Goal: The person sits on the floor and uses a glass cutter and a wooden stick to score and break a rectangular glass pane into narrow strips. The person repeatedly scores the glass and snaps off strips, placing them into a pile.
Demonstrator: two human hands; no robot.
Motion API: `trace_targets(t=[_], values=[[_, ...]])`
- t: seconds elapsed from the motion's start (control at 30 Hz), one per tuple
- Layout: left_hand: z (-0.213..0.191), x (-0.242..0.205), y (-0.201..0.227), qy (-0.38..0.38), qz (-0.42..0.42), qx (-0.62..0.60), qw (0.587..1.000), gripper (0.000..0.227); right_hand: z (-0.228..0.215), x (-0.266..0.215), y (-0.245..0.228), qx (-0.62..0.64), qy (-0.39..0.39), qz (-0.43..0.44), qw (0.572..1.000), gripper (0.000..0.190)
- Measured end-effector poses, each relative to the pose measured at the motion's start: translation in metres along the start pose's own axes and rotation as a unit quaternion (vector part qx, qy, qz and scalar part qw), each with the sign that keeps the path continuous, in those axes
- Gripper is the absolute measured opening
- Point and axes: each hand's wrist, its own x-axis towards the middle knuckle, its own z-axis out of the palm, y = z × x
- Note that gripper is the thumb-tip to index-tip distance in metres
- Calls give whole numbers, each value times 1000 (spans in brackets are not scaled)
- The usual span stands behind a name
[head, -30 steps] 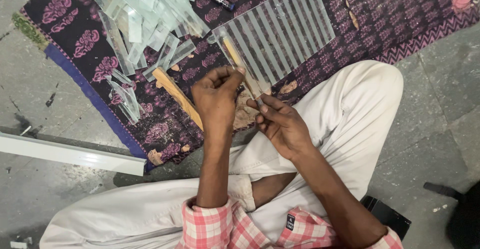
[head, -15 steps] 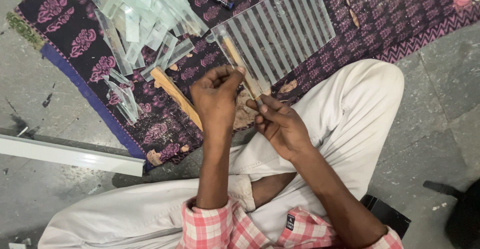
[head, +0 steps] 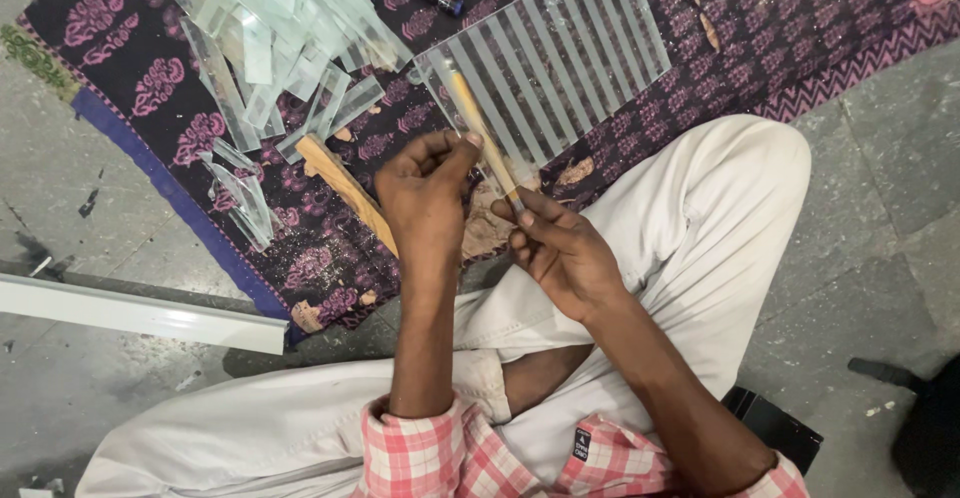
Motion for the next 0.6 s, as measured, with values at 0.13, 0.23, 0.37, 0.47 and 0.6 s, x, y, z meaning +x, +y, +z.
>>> trace_targets(t=[0.13, 0.23, 0.37, 0.47, 0.6], values=[[0, -2, 0, 3, 6, 18, 1000, 12, 0, 0, 0, -12, 19, 7, 1000, 38], [2, -1, 2, -1, 7, 8, 1000, 13, 4, 2, -2, -26, 42, 12, 999, 40], [1, 1, 0, -3, 9, 0, 1000, 13, 6, 0, -2, -27, 46, 13, 999, 43], [0, 2, -2, -2, 10, 8, 1000, 13, 5, -1, -4, -9, 8, -5, 1000, 43], [0, -1, -2, 2, 7, 7, 1000, 13, 5, -2, -4, -37, 25, -3, 999, 43]])
